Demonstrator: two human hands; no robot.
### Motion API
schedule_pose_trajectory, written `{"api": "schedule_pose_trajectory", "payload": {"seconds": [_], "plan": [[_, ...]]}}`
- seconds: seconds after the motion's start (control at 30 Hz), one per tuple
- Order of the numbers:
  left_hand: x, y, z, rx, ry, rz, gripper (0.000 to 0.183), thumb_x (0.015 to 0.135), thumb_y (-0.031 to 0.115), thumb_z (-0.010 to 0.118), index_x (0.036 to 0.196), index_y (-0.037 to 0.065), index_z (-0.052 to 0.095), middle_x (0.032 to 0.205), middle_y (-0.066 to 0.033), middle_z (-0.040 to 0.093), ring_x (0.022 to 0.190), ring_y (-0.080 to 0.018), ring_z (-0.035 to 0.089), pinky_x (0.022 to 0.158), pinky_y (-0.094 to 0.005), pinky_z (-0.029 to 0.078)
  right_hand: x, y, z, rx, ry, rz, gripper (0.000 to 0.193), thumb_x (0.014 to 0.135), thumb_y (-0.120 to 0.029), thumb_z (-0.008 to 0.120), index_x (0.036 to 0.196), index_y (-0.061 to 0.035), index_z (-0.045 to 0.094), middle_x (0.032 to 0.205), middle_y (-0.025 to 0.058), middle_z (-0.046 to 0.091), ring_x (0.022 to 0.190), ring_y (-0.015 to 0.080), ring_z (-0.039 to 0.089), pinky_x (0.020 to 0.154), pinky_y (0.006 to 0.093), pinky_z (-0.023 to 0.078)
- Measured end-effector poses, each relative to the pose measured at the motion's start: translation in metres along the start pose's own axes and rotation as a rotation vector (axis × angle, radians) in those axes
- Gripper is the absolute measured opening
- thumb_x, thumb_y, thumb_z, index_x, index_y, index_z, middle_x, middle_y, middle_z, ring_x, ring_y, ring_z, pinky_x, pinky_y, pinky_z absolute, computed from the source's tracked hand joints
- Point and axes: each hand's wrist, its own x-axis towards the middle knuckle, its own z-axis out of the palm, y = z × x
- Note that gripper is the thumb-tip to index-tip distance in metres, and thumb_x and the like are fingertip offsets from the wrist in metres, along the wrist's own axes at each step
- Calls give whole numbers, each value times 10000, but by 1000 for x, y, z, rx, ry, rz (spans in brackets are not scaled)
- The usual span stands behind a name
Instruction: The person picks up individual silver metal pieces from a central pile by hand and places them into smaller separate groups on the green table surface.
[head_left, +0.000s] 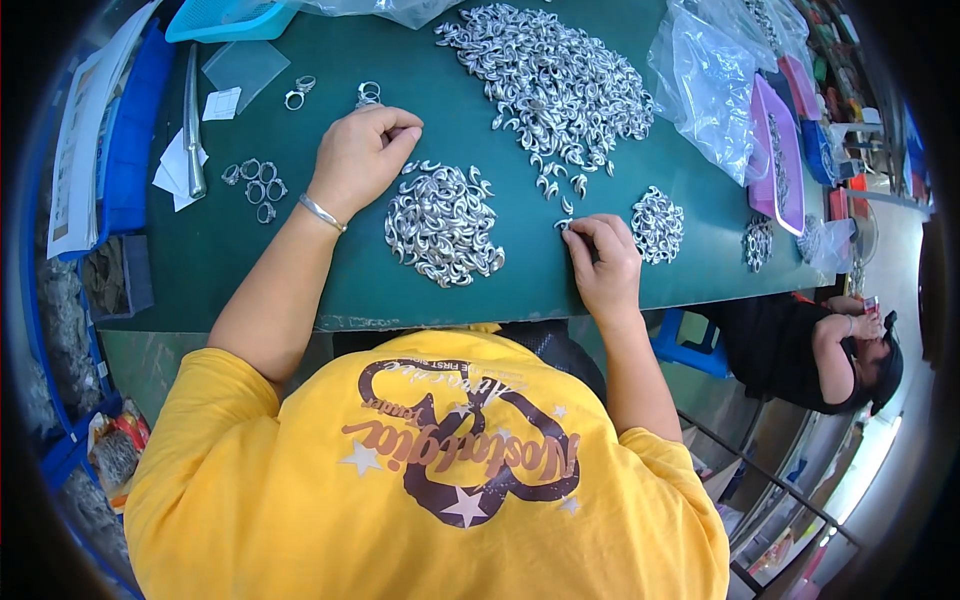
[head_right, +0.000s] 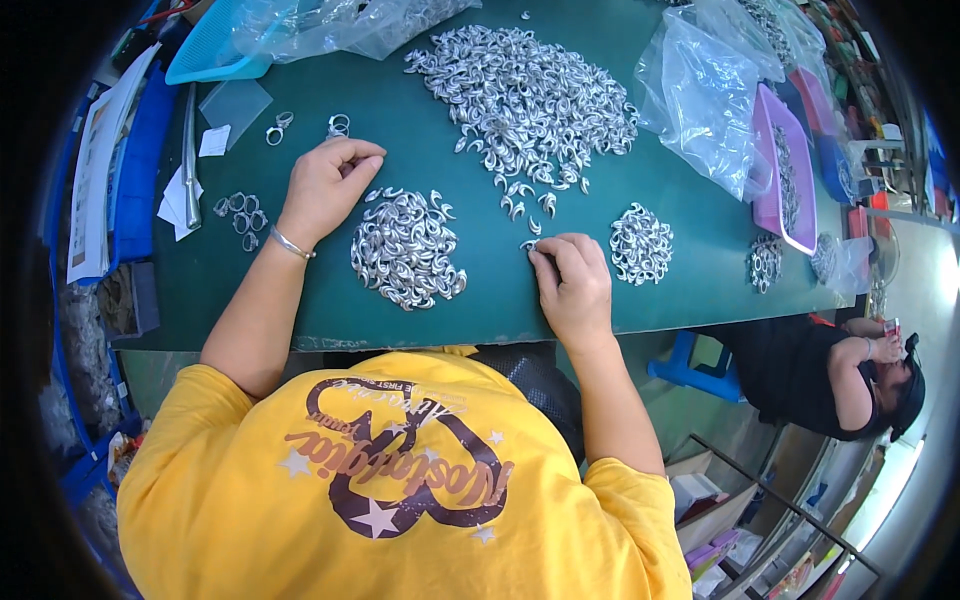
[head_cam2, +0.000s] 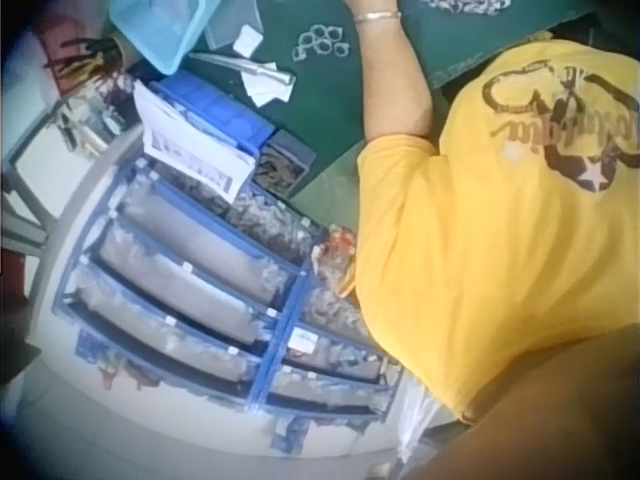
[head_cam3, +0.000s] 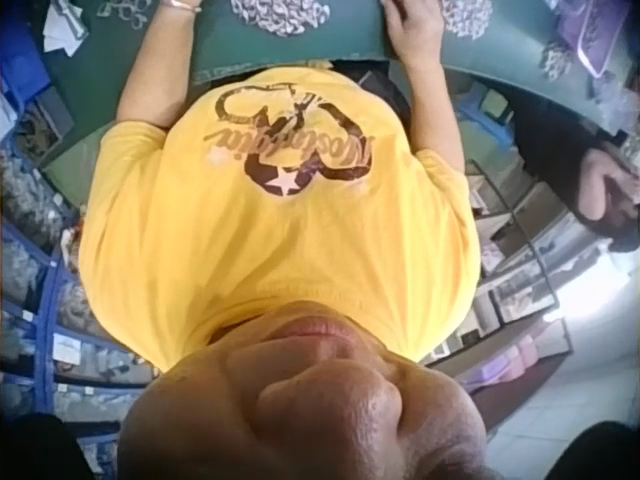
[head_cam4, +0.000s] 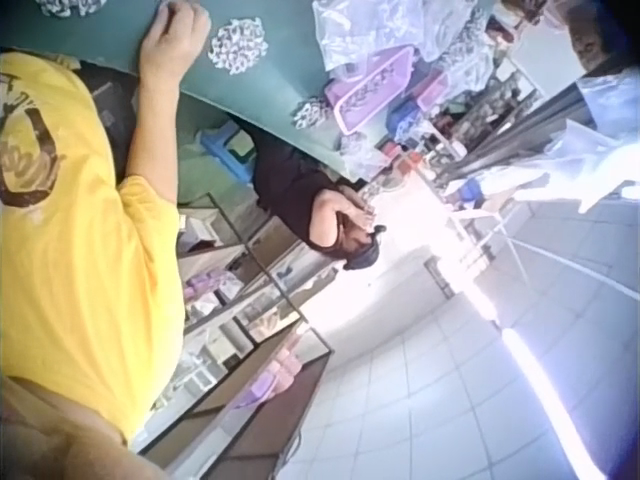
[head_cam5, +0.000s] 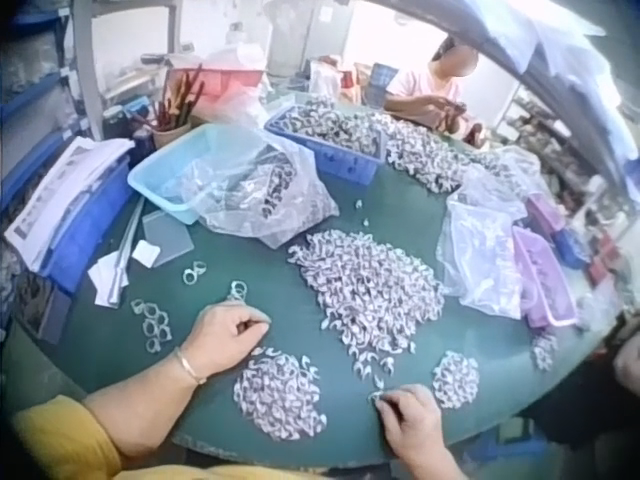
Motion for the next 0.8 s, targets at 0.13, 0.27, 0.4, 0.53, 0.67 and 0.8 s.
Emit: {"api": "schedule_pose_trajectory", "payload": {"seconds": [0.13, 0.27, 0.4, 0.53, 0.67, 0.8], "plan": [[0, 0, 0, -5, -18, -20, 151, 869, 131, 685, 979, 36, 728, 877, -60, 675, 704, -138, 629, 642, -253, 493, -5, 5, 1, -70, 79, -107, 177, 739, 15, 758, 889, -20, 670, 867, 115, 638, 779, 299, 620, 669, 364, 514], [-1, 3, -1, 0, -29, -48, 151, 870, 126, 686, 982, 34, 728, 883, -59, 676, 706, -133, 628, 641, -249, 490, -11, 1, -14, -7, 10, -111, 144, 774, 53, 707, 902, -1, 669, 866, 132, 645, 753, 297, 627, 668, 351, 518], [-2, -4, 0, 6, 4, -2, 153, 871, 129, 690, 986, 37, 730, 880, -52, 672, 699, -122, 614, 637, -242, 484, -12, 7, -25, 30, 102, 141, 114, 815, 82, 637, 908, 20, 656, 856, 151, 649, 768, 280, 644, 695, 321, 518], [-2, -1, 0, -4, -6, -24, 152, 873, 128, 690, 988, 39, 731, 875, -46, 669, 703, -116, 606, 639, -237, 480, -7, -7, -14, 72, -16, 15, 137, 818, 59, 654, 947, 13, 665, 907, 157, 645, 796, 291, 637, 703, 322, 515], [-1, -1, 0, -8, -12, -34, 149, 875, 126, 687, 988, 39, 731, 877, -46, 668, 706, -118, 602, 644, -237, 479, -7, -8, -14, 93, -60, 73, 137, 824, 57, 641, 947, 8, 676, 911, 159, 647, 814, 310, 647, 720, 343, 525], [-2, 0, 0, -1, -5, -19, 143, 875, 120, 683, 982, 38, 731, 871, -42, 663, 706, -118, 589, 644, -237, 471, -4, -9, -15, 68, 6, 171, 83, 822, 32, 662, 900, 8, 676, 879, 157, 652, 768, 310, 650, 695, 350, 526]]}}
